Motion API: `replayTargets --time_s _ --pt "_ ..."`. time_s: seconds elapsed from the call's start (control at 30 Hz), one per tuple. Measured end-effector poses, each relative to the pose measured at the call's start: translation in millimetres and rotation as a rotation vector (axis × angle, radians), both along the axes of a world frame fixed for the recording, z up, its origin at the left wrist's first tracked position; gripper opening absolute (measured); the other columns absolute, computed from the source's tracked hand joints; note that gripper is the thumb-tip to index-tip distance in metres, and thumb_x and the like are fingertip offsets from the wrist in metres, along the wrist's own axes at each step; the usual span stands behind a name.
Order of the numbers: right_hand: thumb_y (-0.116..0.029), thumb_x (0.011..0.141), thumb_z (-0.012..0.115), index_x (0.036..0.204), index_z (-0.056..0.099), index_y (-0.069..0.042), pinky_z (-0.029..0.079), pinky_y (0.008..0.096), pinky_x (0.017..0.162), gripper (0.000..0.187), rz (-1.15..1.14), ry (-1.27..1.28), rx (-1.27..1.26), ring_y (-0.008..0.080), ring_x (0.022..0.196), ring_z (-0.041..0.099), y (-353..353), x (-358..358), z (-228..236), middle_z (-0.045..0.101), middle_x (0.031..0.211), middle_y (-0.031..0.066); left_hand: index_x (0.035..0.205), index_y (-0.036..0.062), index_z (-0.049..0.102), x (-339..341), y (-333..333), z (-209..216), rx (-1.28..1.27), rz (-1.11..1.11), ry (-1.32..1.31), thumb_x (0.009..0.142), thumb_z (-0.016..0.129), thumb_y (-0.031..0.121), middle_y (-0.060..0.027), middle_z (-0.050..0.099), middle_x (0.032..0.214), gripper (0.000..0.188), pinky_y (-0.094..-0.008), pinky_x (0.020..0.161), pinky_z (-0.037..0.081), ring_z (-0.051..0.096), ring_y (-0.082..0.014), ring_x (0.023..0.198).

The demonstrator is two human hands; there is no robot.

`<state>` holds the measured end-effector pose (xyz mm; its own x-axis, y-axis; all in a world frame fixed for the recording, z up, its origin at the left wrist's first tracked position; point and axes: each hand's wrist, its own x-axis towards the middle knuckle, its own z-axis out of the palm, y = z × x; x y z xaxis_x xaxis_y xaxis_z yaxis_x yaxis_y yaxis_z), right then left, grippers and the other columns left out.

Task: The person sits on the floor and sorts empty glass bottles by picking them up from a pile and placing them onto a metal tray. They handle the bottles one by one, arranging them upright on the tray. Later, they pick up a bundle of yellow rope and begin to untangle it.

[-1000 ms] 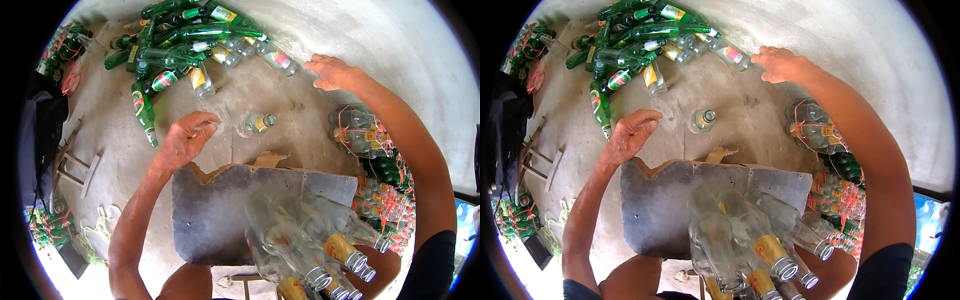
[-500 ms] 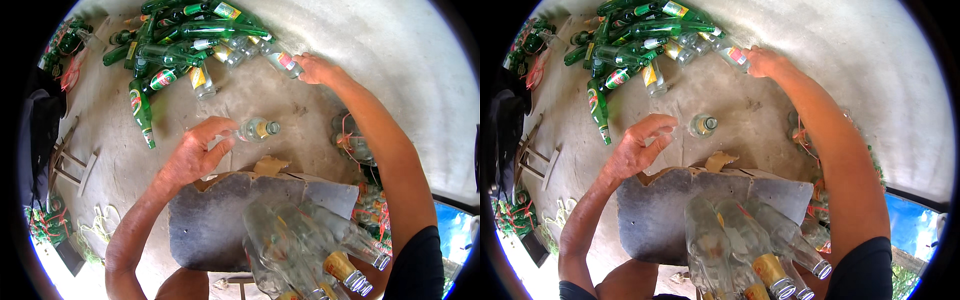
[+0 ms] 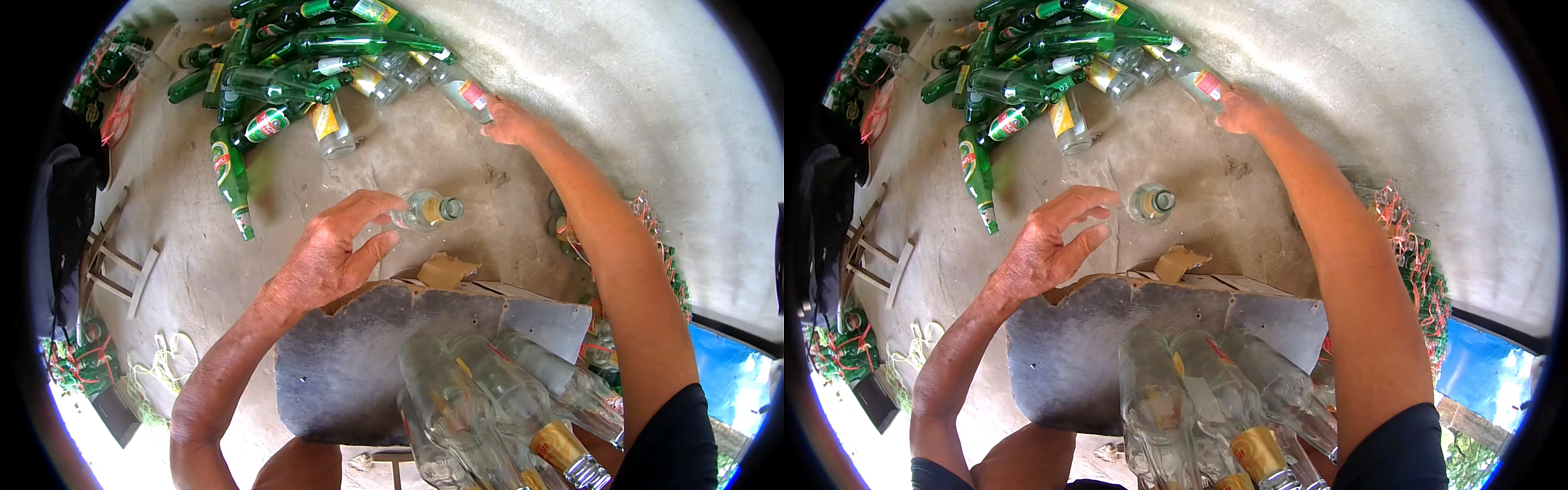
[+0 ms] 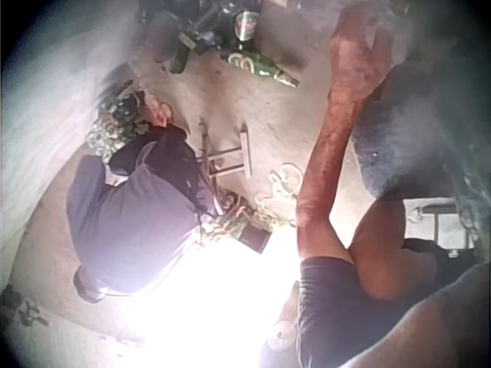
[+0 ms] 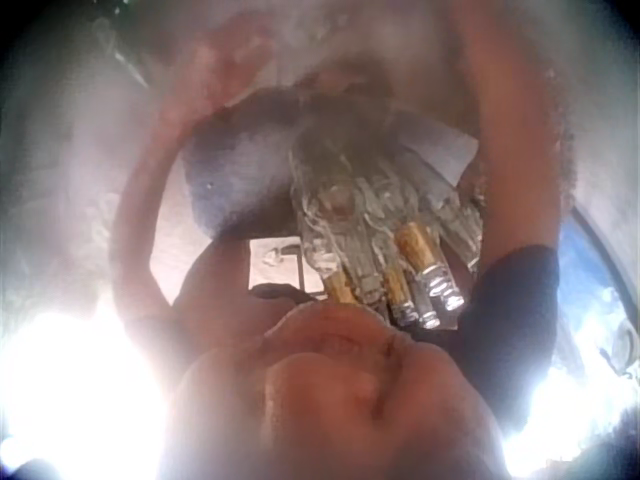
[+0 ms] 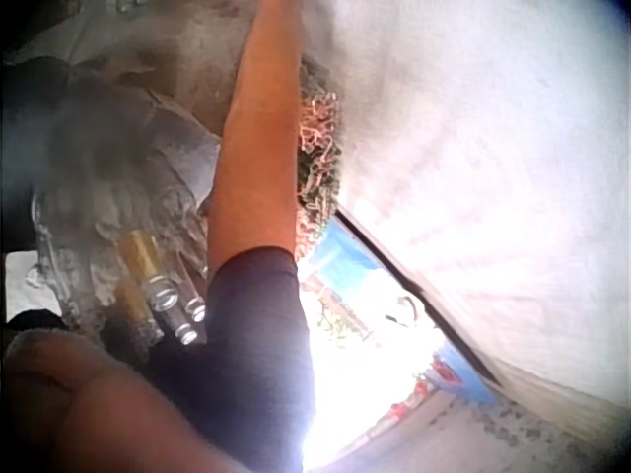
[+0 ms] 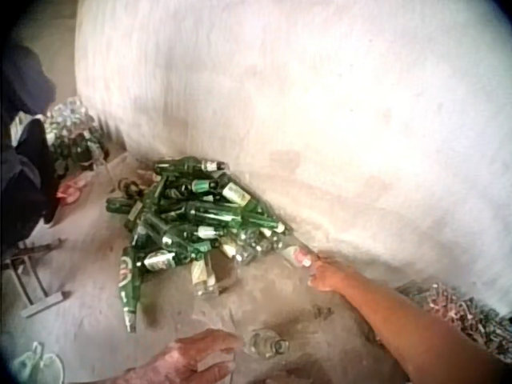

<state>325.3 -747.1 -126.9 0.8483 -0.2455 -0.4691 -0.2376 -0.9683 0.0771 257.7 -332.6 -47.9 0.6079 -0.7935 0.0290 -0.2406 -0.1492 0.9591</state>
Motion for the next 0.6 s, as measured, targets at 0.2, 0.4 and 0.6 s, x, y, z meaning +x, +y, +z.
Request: replayTargets --time_s 0.2,0.4,0.6 --pt "-0.025 0.095 0.075 0.16 0.031 -0.007 0.036 0.0485 0.127 0.081 -0.016 -0.027 0.033 0.0381 0.155 0.035 -5.4 -4.6 -8.1 0.027 0.171 0.0211 0.139 0.0036 0.062 -0.9 -3.3 0.9 -0.001 0.007 -0.006 0.1 0.068 0.005 -0.0146 0.066 0.13 0.04 -0.0396 0.1 0.057 0.069 -0.027 0.114" --pt "-0.028 0.095 0.074 0.162 0.026 -0.003 0.035 0.0484 0.128 0.086 -0.095 0.03 0.064 0.0377 0.157 0.032 -1.7 2.8 -7.7 0.021 0.173 0.0222 0.141 0.0043 0.061 -5.8 -6.1 -5.1 -0.027 0.013 -0.013 0.099 0.07 0.006 -0.0144 0.066 0.131 0.043 -0.04 0.098 0.057 0.07 -0.0265 0.111" --pt "-0.031 0.094 0.075 0.161 0.029 -0.004 0.035 0.0479 0.128 0.086 -0.095 0.02 0.054 0.0377 0.157 0.031 -0.7 3.4 -11.0 0.021 0.173 0.0228 0.142 0.005 0.06 -7.7 -6.6 -4.3 -0.01 0.021 -0.002 0.098 0.071 0.007 -0.0148 0.066 0.131 0.045 -0.0403 0.097 0.057 0.07 -0.0272 0.111"
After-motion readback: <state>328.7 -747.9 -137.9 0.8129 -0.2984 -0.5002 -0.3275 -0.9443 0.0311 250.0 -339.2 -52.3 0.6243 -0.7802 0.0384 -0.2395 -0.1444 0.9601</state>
